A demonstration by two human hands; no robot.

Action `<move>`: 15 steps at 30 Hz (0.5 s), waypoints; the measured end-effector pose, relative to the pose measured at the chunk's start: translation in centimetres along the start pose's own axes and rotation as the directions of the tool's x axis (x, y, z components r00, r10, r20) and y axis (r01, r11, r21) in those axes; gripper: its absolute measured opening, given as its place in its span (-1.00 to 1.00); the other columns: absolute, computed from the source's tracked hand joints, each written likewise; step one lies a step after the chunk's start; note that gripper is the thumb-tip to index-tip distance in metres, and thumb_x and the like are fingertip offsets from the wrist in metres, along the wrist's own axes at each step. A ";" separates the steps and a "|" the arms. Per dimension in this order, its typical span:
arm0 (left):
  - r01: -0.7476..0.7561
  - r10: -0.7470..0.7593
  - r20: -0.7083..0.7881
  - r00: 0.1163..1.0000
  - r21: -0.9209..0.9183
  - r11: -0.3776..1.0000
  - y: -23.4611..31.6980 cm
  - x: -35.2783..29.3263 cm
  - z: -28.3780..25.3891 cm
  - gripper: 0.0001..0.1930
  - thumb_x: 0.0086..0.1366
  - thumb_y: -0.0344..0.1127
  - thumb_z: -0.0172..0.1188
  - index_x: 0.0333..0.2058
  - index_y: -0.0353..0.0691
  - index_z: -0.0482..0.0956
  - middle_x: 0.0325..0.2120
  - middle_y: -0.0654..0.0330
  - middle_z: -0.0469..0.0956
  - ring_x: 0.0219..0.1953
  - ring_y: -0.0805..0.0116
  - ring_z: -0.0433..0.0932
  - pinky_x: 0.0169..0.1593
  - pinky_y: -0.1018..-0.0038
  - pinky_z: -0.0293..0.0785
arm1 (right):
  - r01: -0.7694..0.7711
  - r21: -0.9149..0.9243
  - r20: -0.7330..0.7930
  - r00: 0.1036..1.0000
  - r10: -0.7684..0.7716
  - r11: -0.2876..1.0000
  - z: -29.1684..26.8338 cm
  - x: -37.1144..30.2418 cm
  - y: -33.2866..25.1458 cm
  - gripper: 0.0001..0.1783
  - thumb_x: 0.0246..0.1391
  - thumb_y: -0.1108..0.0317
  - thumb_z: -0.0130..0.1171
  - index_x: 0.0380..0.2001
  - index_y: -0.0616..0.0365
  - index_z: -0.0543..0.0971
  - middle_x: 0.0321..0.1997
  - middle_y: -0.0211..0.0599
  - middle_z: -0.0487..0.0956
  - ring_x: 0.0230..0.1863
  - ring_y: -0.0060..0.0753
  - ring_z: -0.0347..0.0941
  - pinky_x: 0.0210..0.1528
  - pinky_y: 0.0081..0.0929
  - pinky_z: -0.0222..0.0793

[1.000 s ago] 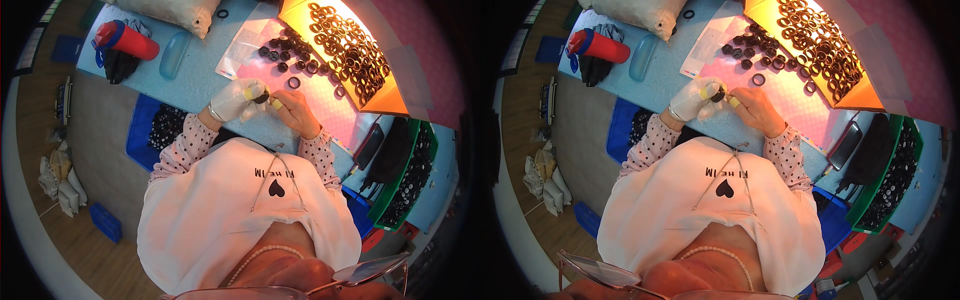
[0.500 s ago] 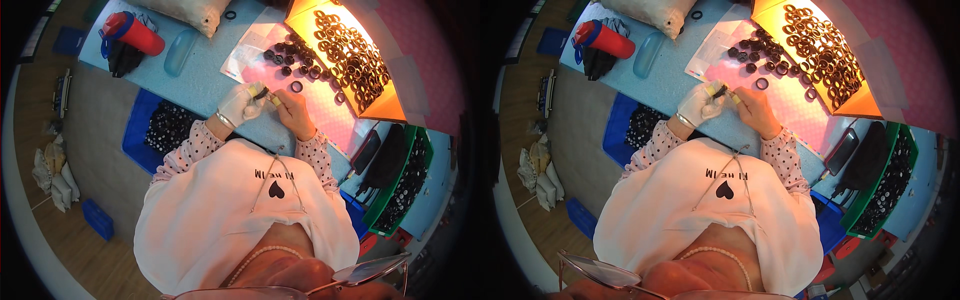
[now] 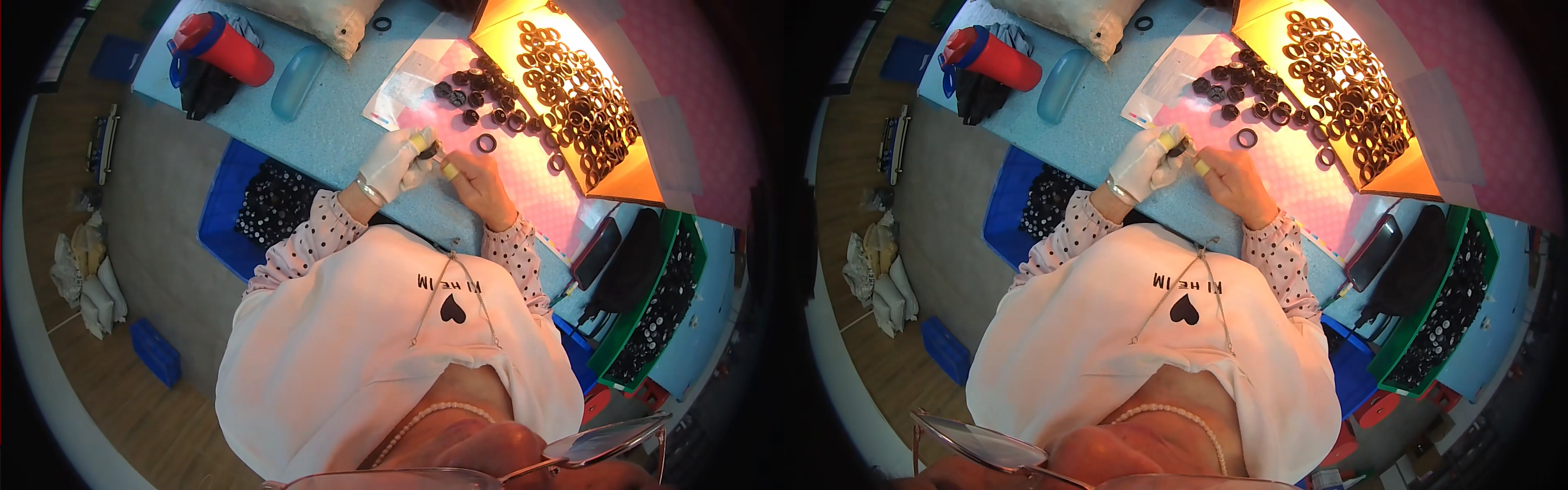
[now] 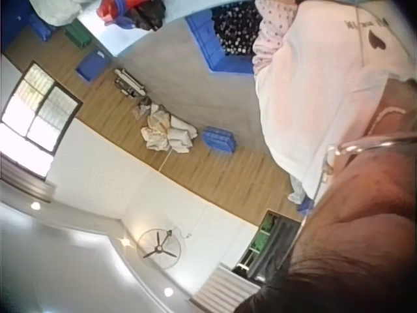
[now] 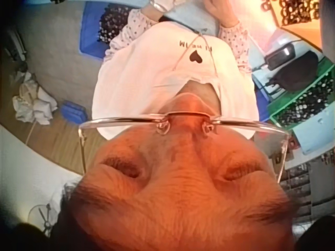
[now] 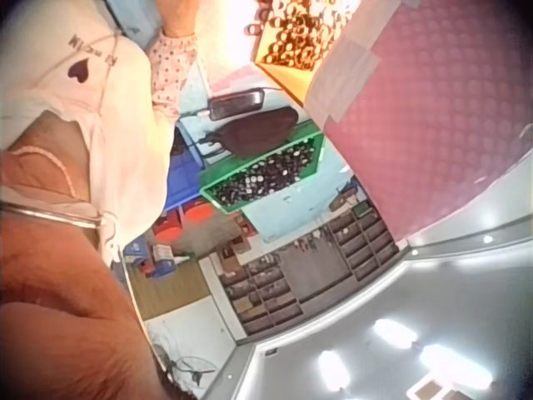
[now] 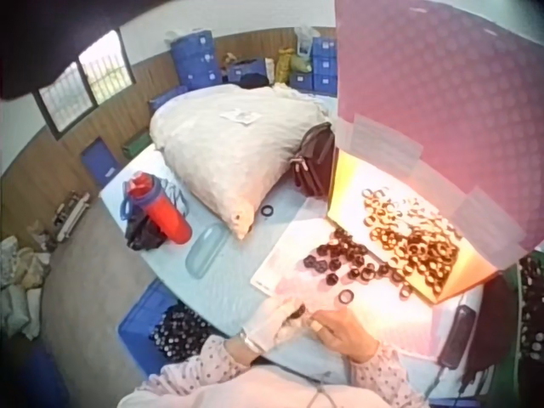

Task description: Assembling small black components with green wires at a workbench.

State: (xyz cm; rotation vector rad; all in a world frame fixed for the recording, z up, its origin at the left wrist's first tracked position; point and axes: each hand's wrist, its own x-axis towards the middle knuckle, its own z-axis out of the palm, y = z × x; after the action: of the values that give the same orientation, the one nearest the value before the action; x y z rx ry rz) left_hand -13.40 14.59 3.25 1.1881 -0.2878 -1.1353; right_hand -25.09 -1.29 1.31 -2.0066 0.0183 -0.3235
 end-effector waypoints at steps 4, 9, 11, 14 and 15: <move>-0.015 0.010 -0.109 0.994 -0.045 0.999 0.5 -0.1 1.0 -0.63 0.48 -0.05 -0.03 -0.24 -0.24 0.58 -0.67 0.39 0.38 -0.80 0.69 0.18 -0.72 0.71 0.04 | 0.077 -0.084 0.071 0.995 -0.071 0.993 0.2 -0.1 0.5 -0.91 0.09 0.48 0.13 -0.34 0.28 0.54 -0.61 0.05 0.44 -0.65 -0.12 0.40 -0.57 -0.32 0.25; -0.060 0.040 -0.144 0.989 -0.141 0.988 0.1 0.3 0.3 -0.56 0.48 -0.01 -0.04 -0.13 -0.33 0.58 -0.68 0.37 0.37 -0.77 0.66 0.23 -0.71 0.69 0.11 | -0.080 -0.096 -0.189 0.980 0.061 0.992 0.6 0.0 0.7 -0.90 0.13 0.44 0.13 -0.34 0.26 0.55 -0.69 -0.06 0.39 -0.70 -0.27 0.36 -0.57 -0.40 0.25; -0.073 0.054 -0.192 0.980 -0.089 0.993 0.1 0.1 0.3 -0.54 0.48 0.00 -0.05 -0.11 -0.35 0.56 -0.64 0.31 0.45 -0.74 0.60 0.36 -0.69 0.68 0.23 | -0.103 0.044 -0.248 0.963 0.111 0.994 -0.4 0.3 0.3 -0.89 0.12 0.48 0.17 -0.28 0.25 0.55 -0.69 -0.33 0.35 -0.64 -0.58 0.30 -0.53 -0.57 0.24; -0.061 0.048 -0.223 0.974 -0.049 0.997 -0.1 0.0 1.1 -0.55 0.48 0.00 -0.05 -0.09 -0.35 0.54 -0.58 0.23 0.53 -0.68 0.49 0.50 -0.65 0.64 0.38 | -0.108 0.252 -0.164 0.975 0.152 0.962 1.0 0.7 -1.8 -0.77 0.07 0.55 0.21 -0.16 0.25 0.53 -0.58 -0.52 0.36 -0.52 -0.77 0.26 -0.47 -0.71 0.21; -0.057 0.045 -0.218 0.975 -0.050 0.997 -0.3 0.0 1.2 -0.55 0.48 0.00 -0.05 -0.09 -0.35 0.54 -0.58 0.23 0.53 -0.68 0.49 0.50 -0.65 0.64 0.38 | -0.089 0.326 -0.144 0.979 0.143 0.941 1.4 0.5 -1.2 -0.68 0.06 0.60 0.21 -0.08 0.27 0.48 -0.48 -0.54 0.39 -0.45 -0.77 0.29 -0.43 -0.74 0.22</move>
State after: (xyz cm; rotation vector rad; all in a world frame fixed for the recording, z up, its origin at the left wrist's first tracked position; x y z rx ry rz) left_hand -14.39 13.92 3.53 1.2362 -0.1182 -0.9540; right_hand -24.43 0.40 1.89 -1.6464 0.1787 -0.3908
